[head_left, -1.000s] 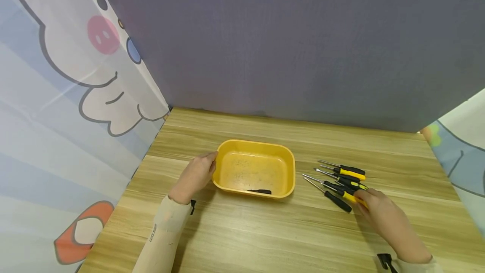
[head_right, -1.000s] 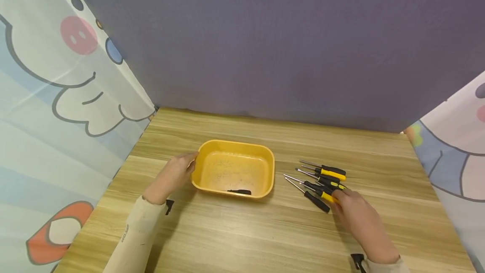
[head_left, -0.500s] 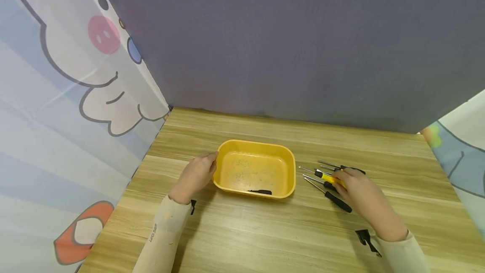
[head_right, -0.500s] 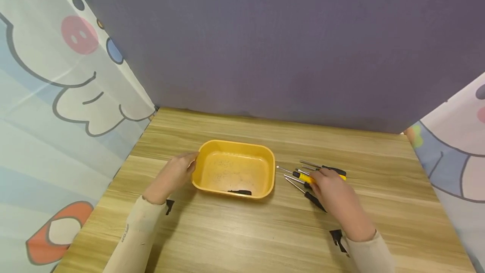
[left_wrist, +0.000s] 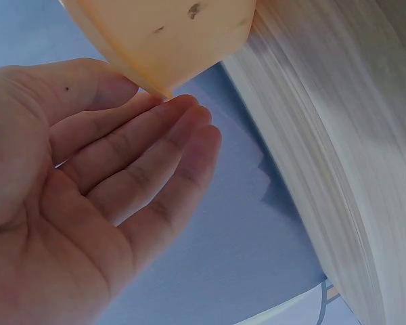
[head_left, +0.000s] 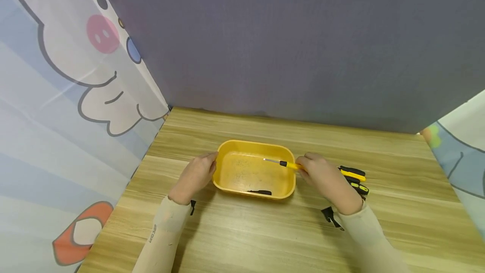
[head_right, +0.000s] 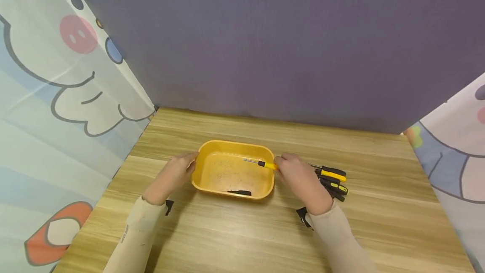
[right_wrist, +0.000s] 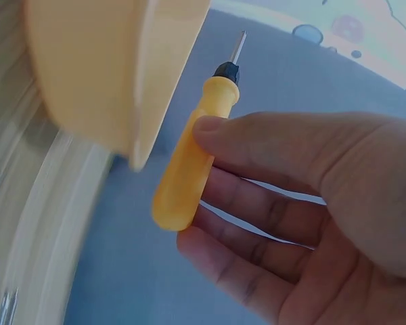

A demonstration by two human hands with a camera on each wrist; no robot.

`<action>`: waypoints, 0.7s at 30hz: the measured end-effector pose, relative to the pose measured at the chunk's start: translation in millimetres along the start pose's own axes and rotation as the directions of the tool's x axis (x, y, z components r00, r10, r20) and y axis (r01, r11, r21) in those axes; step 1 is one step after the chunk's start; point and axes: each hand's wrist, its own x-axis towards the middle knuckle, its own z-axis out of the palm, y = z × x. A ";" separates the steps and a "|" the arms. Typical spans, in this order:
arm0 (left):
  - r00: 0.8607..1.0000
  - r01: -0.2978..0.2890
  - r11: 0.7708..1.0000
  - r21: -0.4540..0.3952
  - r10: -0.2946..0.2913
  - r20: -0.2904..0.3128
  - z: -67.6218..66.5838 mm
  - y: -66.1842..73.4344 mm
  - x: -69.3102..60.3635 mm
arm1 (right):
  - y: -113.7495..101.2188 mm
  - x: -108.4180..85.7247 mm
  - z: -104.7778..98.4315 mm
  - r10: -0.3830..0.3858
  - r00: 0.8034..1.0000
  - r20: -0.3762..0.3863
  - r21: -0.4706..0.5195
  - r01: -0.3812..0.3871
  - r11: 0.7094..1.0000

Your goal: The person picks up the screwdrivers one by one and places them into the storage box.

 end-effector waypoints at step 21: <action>1.000 0.014 1.000 -0.019 -0.014 0.006 0.1 0.0 -0.4 | -42.9 40.2 58.2 -0.090 0.970 0.225 0.077 0.075 0.994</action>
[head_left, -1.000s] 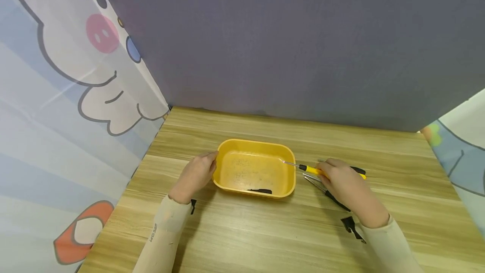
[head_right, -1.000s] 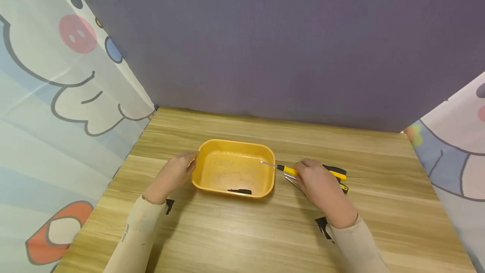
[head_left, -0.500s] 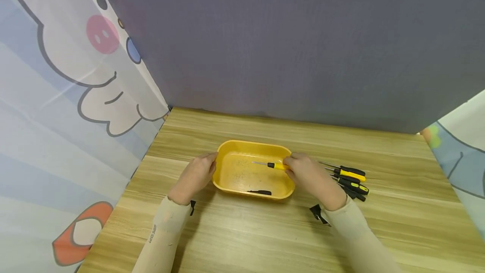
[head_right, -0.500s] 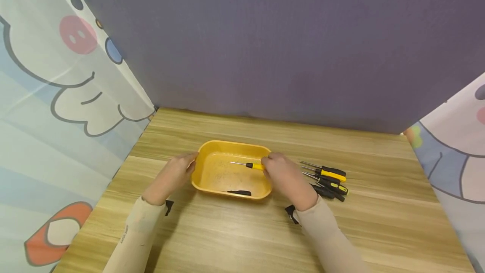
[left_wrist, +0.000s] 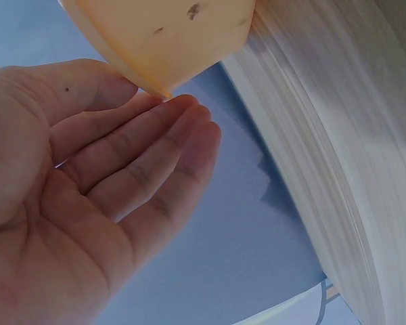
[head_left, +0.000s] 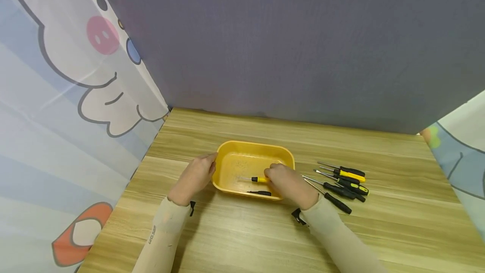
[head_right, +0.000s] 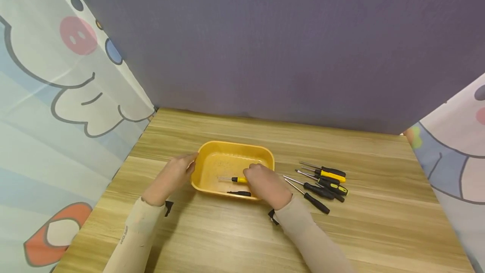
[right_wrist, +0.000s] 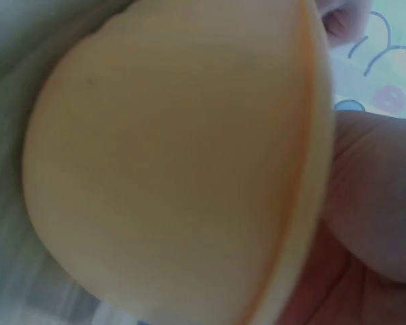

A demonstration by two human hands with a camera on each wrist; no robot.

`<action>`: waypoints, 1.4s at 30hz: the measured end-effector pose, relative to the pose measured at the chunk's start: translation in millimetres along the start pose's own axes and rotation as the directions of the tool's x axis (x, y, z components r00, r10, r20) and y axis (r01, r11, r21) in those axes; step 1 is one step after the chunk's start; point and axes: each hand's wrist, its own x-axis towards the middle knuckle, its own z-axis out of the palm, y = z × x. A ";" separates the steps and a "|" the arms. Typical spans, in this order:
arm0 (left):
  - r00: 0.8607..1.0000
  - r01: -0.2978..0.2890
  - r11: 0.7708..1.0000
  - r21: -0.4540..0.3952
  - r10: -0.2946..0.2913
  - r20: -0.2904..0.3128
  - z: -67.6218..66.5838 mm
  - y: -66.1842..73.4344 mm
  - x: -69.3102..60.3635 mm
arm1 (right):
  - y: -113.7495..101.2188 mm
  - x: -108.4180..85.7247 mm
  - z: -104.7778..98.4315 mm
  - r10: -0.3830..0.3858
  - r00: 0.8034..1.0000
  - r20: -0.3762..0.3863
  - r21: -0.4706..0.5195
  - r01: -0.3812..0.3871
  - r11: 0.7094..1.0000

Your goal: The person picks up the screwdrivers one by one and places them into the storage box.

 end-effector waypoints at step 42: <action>1.000 -0.025 1.000 0.008 0.025 -0.015 1.7 -1.1 0.0 | 6.7 -54.2 -42.2 0.019 0.986 -0.167 -0.108 -0.037 0.993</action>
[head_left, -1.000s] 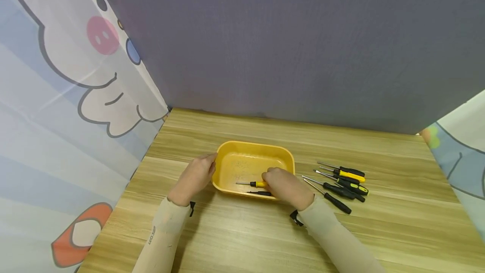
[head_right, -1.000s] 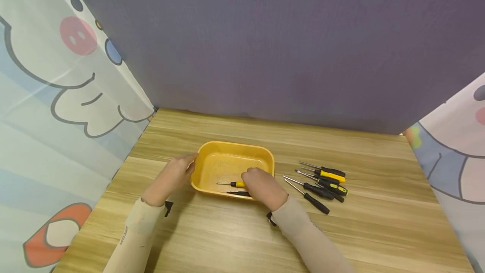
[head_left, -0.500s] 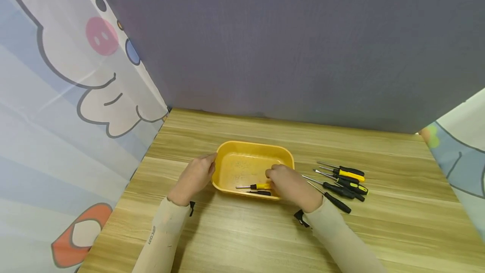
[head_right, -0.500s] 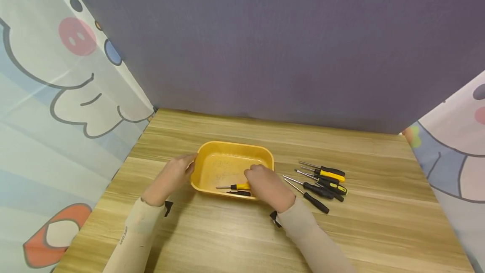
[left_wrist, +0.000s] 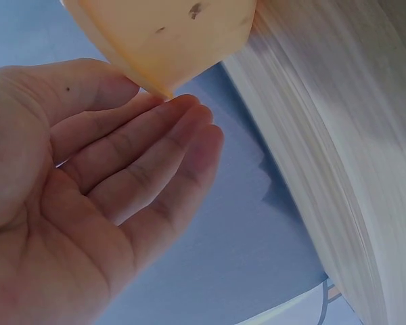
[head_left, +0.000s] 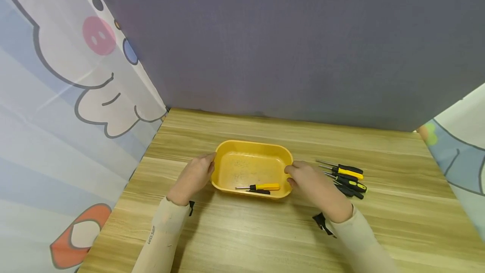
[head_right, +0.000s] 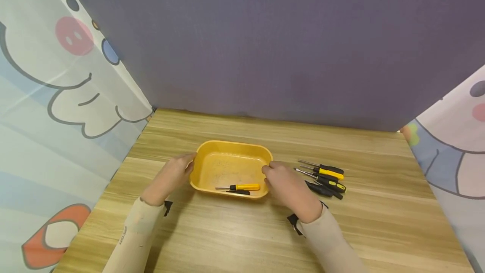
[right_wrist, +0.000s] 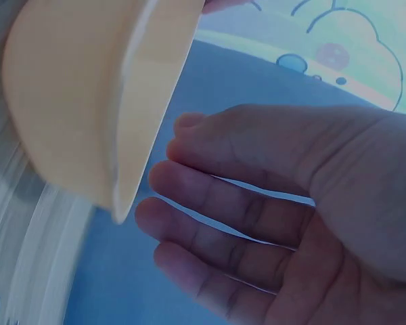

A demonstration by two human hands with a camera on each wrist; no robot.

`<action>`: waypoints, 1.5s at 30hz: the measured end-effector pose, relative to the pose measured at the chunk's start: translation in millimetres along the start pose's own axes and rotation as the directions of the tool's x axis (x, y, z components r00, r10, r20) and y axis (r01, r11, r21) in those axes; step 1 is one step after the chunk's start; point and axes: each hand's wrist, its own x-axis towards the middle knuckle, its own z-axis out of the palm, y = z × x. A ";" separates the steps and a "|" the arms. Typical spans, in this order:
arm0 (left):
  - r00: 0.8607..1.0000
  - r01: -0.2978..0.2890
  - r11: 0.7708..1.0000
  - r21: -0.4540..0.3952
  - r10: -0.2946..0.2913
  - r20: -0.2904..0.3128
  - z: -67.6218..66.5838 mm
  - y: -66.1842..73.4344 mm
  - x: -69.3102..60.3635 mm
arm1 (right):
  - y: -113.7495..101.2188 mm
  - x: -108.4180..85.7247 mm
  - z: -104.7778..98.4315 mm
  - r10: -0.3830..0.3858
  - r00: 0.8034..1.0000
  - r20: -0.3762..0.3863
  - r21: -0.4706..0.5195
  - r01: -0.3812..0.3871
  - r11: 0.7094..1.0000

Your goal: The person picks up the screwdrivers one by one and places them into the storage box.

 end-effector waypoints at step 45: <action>1.000 0.016 1.000 0.007 -0.016 0.026 -1.0 3.2 -2.4 | 171.7 -94.5 10.8 0.413 0.898 0.149 0.059 -0.425 0.903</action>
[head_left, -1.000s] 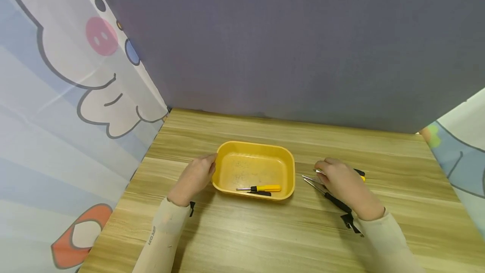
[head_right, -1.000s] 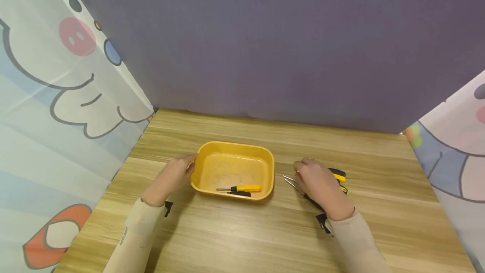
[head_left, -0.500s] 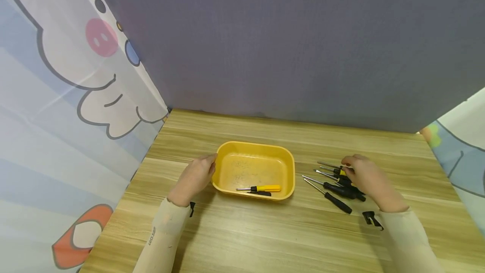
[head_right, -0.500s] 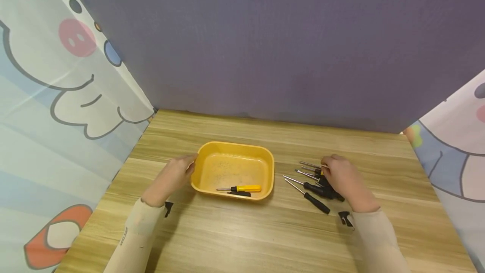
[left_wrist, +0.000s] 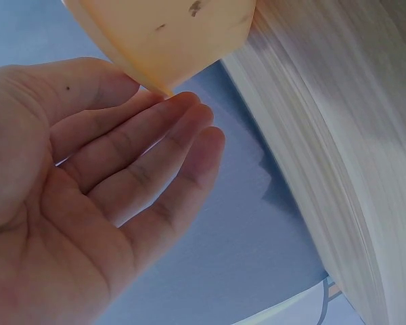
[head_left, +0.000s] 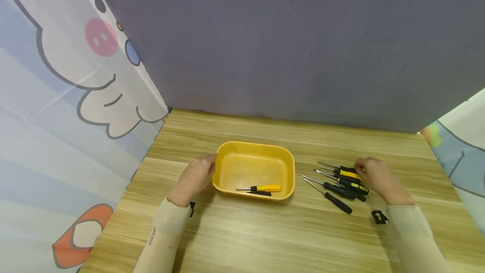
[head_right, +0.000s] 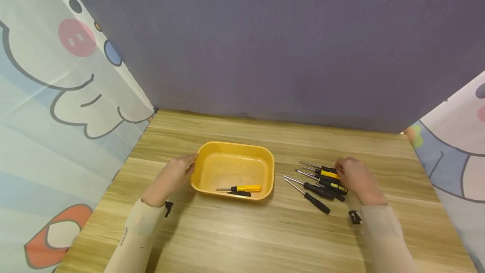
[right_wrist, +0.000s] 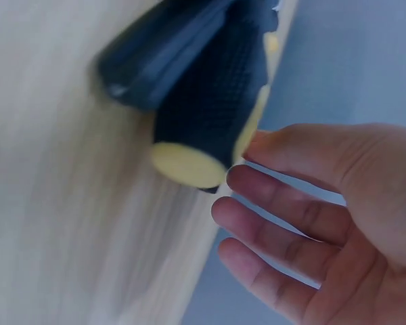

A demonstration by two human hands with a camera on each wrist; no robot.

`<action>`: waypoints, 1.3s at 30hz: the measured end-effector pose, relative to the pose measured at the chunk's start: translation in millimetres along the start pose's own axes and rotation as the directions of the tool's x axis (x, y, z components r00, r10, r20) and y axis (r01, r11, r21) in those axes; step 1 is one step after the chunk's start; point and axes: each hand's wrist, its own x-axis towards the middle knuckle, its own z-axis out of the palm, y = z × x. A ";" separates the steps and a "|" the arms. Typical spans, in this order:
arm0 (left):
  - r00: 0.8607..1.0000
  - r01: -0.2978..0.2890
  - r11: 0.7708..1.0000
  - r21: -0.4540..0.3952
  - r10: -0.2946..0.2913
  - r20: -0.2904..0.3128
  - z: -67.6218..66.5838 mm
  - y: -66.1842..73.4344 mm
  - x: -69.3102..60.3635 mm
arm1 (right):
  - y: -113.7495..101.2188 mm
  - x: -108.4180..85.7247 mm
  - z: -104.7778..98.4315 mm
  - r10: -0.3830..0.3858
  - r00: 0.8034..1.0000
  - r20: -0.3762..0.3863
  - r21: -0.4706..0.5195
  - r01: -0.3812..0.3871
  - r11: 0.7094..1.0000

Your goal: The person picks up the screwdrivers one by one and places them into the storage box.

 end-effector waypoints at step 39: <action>1.000 -0.001 1.000 -0.003 0.001 0.006 -0.2 -0.5 0.7 | 0.1 6.4 -5.7 -0.039 0.999 0.012 0.077 0.038 0.996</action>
